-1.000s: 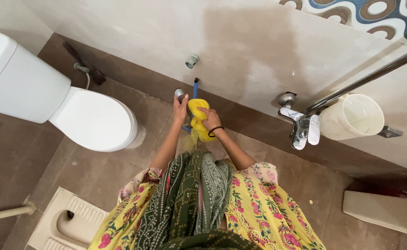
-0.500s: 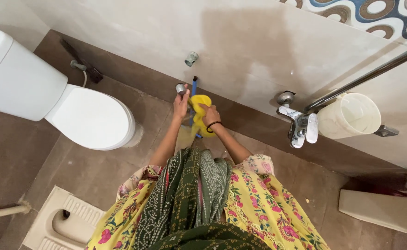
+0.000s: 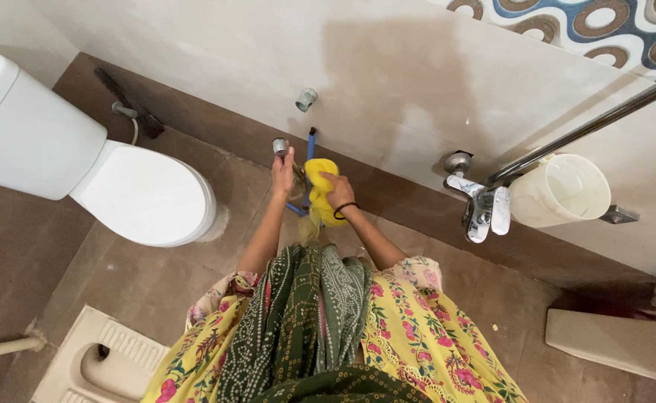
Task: Cleaning a handheld bidet spray nozzle with a yellow sponge in a bathroom.
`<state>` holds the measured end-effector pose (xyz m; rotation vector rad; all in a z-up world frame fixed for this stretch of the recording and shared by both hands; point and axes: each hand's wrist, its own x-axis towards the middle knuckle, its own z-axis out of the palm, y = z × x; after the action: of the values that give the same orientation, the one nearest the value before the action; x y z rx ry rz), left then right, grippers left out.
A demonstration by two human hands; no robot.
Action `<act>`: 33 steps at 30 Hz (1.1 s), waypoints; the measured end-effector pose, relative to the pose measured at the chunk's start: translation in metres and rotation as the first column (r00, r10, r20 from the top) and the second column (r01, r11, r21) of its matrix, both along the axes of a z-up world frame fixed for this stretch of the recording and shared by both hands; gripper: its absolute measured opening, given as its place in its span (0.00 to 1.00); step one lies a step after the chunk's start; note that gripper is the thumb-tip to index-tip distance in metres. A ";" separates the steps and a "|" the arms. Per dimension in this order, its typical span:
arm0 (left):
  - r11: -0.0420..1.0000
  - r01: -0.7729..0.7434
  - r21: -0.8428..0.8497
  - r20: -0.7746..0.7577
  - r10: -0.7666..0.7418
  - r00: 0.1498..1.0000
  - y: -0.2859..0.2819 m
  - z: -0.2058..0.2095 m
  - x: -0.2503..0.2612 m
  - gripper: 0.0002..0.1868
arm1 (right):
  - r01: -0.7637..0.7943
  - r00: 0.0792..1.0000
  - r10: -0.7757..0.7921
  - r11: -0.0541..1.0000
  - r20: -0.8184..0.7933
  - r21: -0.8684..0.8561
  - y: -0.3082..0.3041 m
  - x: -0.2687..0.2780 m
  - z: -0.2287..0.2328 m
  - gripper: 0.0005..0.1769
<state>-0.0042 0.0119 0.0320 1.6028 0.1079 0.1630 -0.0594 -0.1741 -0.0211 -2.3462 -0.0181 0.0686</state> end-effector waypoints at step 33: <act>0.993 0.041 -0.111 -0.229 -0.066 0.971 -0.037 -0.005 -0.009 0.31 | 0.401 0.910 -0.012 0.281 -0.415 0.872 0.010 0.019 0.014 0.31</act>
<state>-0.0134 -0.0254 0.0269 1.5130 0.2501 -0.0727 -0.0401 -0.1640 -0.0069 -1.0369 0.3473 0.2510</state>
